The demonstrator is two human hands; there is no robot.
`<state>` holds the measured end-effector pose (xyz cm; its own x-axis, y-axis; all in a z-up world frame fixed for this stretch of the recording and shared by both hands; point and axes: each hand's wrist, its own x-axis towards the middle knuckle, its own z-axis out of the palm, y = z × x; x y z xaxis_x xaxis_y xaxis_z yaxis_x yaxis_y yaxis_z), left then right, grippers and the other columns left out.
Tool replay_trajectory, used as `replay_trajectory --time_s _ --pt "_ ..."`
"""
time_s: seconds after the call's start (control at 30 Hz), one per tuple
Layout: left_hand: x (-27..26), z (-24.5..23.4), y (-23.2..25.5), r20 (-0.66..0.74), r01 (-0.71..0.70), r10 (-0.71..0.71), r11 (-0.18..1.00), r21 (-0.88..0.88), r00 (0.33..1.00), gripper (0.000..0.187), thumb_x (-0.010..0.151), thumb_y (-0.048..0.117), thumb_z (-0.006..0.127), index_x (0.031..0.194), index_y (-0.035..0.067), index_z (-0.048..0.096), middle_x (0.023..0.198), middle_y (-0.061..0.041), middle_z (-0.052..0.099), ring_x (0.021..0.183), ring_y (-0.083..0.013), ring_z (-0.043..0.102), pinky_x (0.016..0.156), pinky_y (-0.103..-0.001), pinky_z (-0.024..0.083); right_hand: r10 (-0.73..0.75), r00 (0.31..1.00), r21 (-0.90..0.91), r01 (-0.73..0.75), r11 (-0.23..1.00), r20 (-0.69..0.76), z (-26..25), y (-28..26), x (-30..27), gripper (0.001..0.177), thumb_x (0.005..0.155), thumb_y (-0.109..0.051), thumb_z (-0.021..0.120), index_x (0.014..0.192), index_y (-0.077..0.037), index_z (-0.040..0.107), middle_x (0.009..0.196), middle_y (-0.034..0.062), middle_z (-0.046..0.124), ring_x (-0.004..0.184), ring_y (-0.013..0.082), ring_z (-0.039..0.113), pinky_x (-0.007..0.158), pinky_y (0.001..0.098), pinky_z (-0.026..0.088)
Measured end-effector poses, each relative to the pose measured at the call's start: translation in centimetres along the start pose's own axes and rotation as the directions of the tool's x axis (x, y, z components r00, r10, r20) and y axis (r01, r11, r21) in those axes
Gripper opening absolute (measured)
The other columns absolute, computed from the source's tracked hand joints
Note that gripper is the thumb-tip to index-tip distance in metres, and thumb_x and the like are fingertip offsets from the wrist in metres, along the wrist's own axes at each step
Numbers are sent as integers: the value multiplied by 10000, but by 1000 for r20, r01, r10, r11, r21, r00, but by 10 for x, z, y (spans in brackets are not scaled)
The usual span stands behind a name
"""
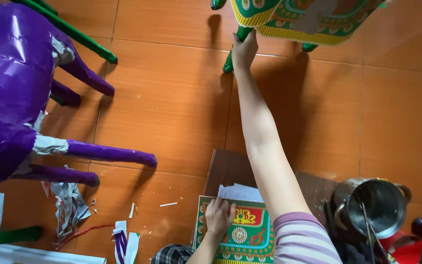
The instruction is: Decorating a green paper-mache horse by applying glue and attaching colorful paper patterns and yellow fringes.
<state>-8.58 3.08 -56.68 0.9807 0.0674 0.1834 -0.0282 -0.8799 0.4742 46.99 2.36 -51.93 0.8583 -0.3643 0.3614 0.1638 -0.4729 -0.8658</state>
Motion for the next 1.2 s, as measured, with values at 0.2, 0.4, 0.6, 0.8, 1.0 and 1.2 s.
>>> replay_trajectory --time_s 0.2,0.4,0.6,0.8,1.0,1.2 --pt "-4 6 -2 35 -1 -1 998 56 999 341 909 363 600 678 139 486 748 -72 511 637 -246 499 538 -370 426 25 992 24 -28 999 123 7 1 8 592 895 -216 719 1332 -76 345 1188 181 684 1035 389 684 812 468 554" --pt "2 -3 1 22 14 -14 1000 -4 1000 338 901 357 619 681 119 521 767 -88 540 643 -268 517 532 -403 436 178 911 -236 -92 967 373 18 82 -9 1004 839 -448 674 1537 -103 41 1476 327 368 1269 521 436 1014 540 379" --pt "2 11 -4 -97 -28 35 997 72 995 374 909 387 568 673 97 559 713 -107 529 638 -309 535 556 -428 440 599 405 -128 -747 653 691 -149 -25 -126 1087 785 -469 658 1489 -420 -169 1620 42 58 1483 207 183 1034 646 335" --pt "2 28 -10 -198 -30 63 986 165 978 397 860 526 544 721 162 618 744 -66 567 720 -237 593 629 -346 500 224 390 -7 -486 874 893 -377 -75 -247 548 949 -313 605 1435 -98 471 1270 294 571 1121 350 576 770 530 545" --pt "23 32 -29 366 221 -115 938 -265 924 458 875 489 502 955 112 749 946 -195 717 957 -381 663 843 -473 495 539 89 -334 -698 633 837 -591 -139 -359 560 913 -262 485 1454 -124 443 1522 43 469 1277 209 556 946 364 521" --pt "40 -126 -58 432 397 -192 795 -458 881 220 876 357 506 867 176 632 873 -43 682 830 -185 627 755 -375 447 204 238 212 -967 145 950 -681 -21 -498 855 888 -508 738 1500 -221 214 1375 204 497 1137 321 612 818 493 598"
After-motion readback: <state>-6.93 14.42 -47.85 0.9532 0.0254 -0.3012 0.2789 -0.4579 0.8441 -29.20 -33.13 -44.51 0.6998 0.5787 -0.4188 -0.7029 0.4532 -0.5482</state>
